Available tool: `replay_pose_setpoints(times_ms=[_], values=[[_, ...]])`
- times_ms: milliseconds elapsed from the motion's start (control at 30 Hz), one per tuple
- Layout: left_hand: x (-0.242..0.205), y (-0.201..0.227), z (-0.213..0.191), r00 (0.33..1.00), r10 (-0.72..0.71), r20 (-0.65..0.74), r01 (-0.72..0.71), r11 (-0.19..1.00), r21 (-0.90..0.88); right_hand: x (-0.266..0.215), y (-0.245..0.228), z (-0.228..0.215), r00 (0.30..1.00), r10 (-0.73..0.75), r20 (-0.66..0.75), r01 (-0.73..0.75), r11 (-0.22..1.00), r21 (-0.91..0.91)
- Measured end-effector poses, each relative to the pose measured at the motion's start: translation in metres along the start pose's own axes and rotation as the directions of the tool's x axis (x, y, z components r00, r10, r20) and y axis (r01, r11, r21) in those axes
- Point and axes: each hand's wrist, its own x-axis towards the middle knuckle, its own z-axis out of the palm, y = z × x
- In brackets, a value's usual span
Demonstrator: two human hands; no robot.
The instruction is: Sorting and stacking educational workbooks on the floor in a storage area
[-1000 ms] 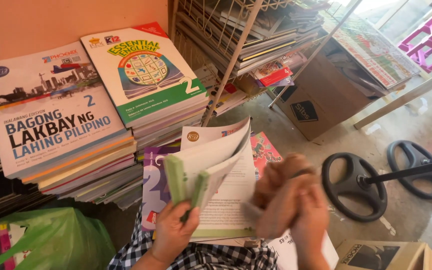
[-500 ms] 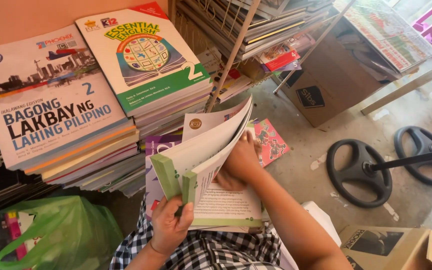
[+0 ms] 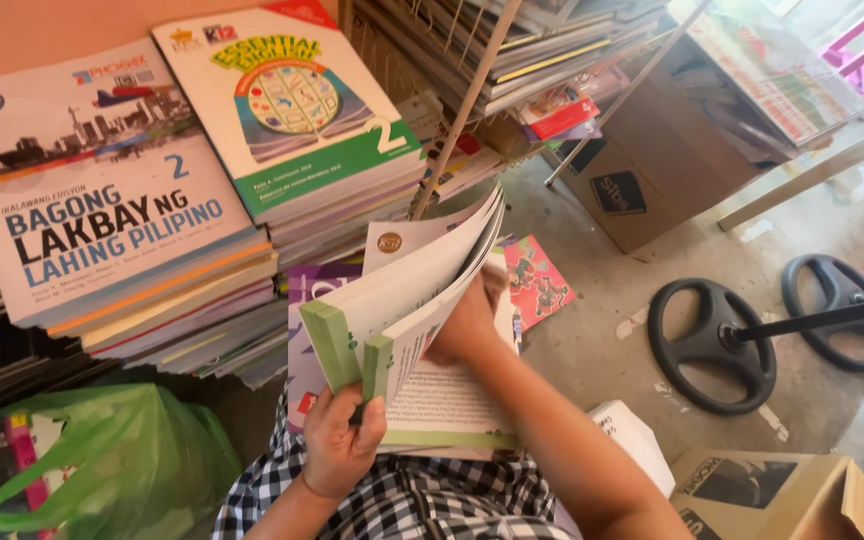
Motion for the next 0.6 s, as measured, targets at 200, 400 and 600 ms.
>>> replay_pose_setpoints(times_ms=[200,400,600], values=[[-0.005,-0.001,0.002,1.000,0.019,-0.020,-0.018,1.000,0.016,-0.010,-0.050,-0.029,0.998,-0.063,-0.017,0.064,0.997,0.036],[-0.006,0.000,0.004,0.999,0.008,0.034,-0.008,1.000,0.004,-0.026,-0.085,-0.062,0.994,-0.102,-0.033,0.105,0.992,0.074],[-0.001,0.005,0.007,0.999,-0.007,0.042,0.006,1.000,0.010,-0.053,-0.072,-0.092,0.992,-0.120,-0.024,0.121,0.992,0.039]])
